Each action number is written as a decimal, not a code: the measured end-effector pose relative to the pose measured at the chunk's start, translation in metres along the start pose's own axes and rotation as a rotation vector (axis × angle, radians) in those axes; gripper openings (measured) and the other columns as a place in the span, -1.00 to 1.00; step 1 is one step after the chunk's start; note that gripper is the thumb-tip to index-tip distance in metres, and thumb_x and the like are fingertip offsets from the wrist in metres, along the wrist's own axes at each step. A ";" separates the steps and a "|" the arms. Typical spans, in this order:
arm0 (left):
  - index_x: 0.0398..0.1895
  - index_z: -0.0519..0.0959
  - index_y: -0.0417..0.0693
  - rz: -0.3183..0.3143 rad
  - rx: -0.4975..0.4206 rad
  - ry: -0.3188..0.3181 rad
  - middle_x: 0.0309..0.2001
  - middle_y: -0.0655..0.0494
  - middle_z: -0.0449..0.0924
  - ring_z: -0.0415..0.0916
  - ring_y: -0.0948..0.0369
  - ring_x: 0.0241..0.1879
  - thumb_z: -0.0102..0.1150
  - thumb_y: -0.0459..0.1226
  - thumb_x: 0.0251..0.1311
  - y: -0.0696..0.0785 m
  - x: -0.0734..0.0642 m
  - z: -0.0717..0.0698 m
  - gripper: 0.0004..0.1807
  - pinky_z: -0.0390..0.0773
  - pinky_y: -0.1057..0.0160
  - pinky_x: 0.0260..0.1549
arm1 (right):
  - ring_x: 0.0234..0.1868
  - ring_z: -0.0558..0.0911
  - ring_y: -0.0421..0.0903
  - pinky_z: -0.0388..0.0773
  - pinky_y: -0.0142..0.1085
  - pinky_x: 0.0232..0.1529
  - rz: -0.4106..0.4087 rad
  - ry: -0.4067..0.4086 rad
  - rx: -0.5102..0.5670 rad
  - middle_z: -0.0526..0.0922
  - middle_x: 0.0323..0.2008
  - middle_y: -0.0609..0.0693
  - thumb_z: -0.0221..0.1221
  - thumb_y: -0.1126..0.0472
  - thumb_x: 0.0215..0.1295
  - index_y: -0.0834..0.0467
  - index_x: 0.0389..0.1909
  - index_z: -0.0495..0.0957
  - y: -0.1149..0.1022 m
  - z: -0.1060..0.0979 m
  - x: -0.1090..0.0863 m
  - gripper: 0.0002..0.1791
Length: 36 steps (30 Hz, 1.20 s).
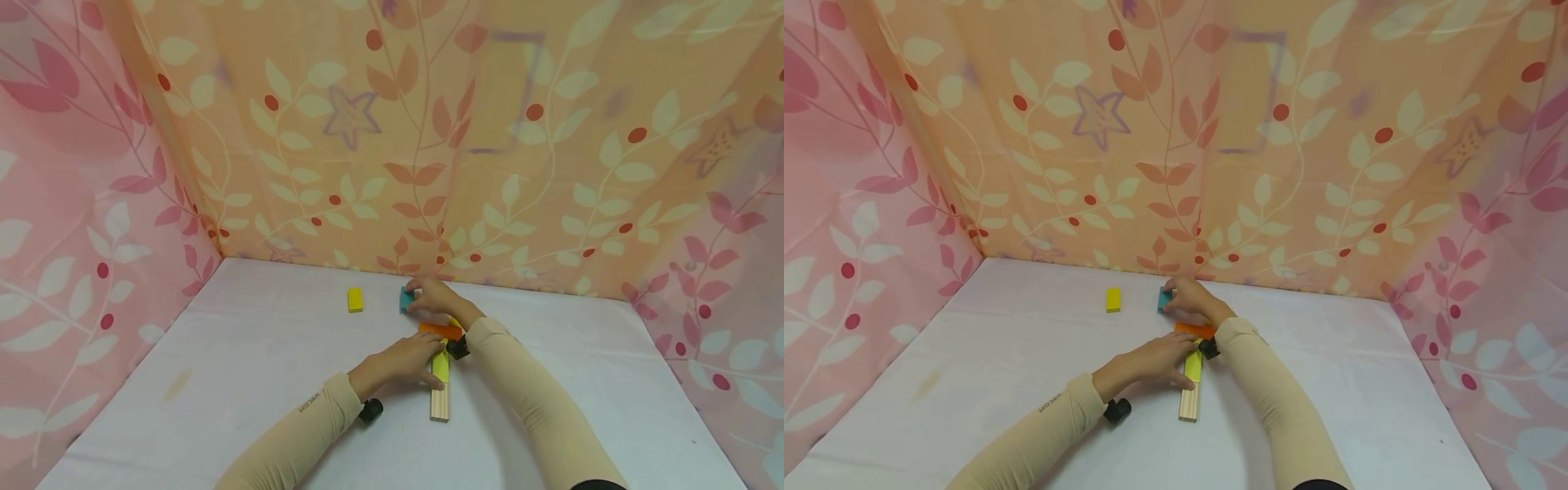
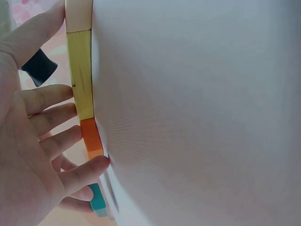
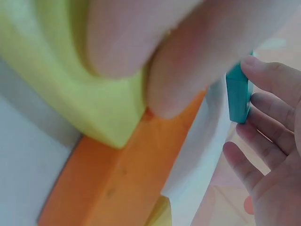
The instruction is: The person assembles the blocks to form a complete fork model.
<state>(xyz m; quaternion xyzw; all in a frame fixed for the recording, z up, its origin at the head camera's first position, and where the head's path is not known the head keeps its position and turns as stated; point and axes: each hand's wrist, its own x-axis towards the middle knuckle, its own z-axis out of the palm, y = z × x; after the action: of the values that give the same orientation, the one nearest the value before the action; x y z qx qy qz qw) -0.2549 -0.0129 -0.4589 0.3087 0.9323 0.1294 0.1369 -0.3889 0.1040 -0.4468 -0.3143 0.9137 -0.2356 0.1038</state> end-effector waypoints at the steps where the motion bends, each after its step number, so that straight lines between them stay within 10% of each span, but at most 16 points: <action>1: 0.38 0.35 -0.02 -0.001 -0.004 -0.003 0.45 0.12 0.26 0.15 0.17 0.46 0.33 0.19 0.05 0.000 0.000 0.000 -0.12 0.32 0.06 0.37 | 0.26 0.50 0.11 0.36 -0.02 0.36 0.003 0.002 0.007 0.58 0.18 0.16 0.38 0.16 0.14 0.25 0.05 0.61 0.000 -0.001 -0.001 -0.55; 36: 0.40 0.34 0.03 -0.024 -0.025 -0.018 0.45 0.15 0.26 0.16 0.17 0.45 0.33 0.21 0.03 0.000 0.001 0.001 -0.11 0.33 0.03 0.37 | 0.22 0.50 0.12 0.42 0.00 0.30 0.000 0.089 -0.021 0.55 0.22 0.13 0.36 0.08 0.17 0.23 0.10 0.60 0.000 -0.038 -0.027 -0.50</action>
<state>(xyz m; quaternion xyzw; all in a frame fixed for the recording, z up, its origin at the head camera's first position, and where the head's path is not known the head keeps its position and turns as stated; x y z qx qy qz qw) -0.2552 -0.0117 -0.4600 0.2970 0.9330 0.1366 0.1506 -0.3811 0.1348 -0.4124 -0.3045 0.9200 -0.2395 0.0598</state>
